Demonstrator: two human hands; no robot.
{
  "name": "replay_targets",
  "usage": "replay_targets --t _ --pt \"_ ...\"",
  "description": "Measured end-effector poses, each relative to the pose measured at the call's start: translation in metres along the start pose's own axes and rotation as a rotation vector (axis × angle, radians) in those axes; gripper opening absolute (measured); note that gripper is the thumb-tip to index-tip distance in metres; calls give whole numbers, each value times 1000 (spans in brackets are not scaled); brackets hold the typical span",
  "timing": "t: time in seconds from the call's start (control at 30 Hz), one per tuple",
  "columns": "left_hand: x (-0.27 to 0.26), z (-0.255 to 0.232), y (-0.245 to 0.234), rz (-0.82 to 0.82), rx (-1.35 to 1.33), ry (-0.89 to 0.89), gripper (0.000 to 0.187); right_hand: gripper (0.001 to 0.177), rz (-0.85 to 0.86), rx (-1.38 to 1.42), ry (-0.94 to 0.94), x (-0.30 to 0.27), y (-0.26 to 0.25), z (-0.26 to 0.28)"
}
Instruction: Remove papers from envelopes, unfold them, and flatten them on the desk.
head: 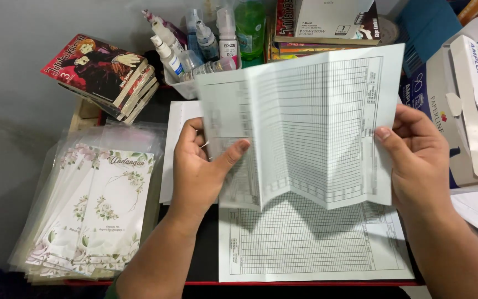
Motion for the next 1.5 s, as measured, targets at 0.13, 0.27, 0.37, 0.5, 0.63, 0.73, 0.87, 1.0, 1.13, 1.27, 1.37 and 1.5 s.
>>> replay_targets --t 0.13,0.27,0.37,0.5,0.63,0.73,0.87,1.0,1.13,1.27,1.37,1.5 --pt "-1 -10 1 56 81 104 43 9 -48 -102 -14 5 -11 -14" --pt "0 0 -6 6 246 253 35 4 -56 -396 -271 1 -8 -2" --pt "-1 0 -12 -27 335 328 51 10 -113 -537 -384 2 -14 -2" --pt "4 -4 -23 -77 296 399 34 31 -169 -564 -479 5 -23 3" --pt "11 -21 -35 -119 462 518 51 25 -180 -463 -396 11 -23 0" --pt "16 -17 -39 -108 445 475 51 24 -184 -461 -431 9 -24 -1" --pt "29 0 -47 -37 -160 123 45 19 -219 -163 -191 9 -19 5" --pt "16 12 -15 360 -794 -169 105 12 -266 374 138 12 -7 -21" --pt "-2 48 12 706 -524 27 114 42 -108 397 446 -6 23 -12" --pt "-15 41 22 359 39 -158 86 56 330 476 385 -15 33 -37" --pt "-16 34 22 341 -112 11 45 73 469 479 264 -15 35 -42" --pt "-20 19 10 358 17 -441 29 90 1049 1154 319 -22 39 14"
Point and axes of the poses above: each hand's wrist, its own x-axis towards the middle knuckle, its own y-axis out of the palm, z = x × y, the point moved 5 cm from there along x, towards the middle knuckle, and after that the axes turned 3 degrees about -x, right-handed, at the moved point
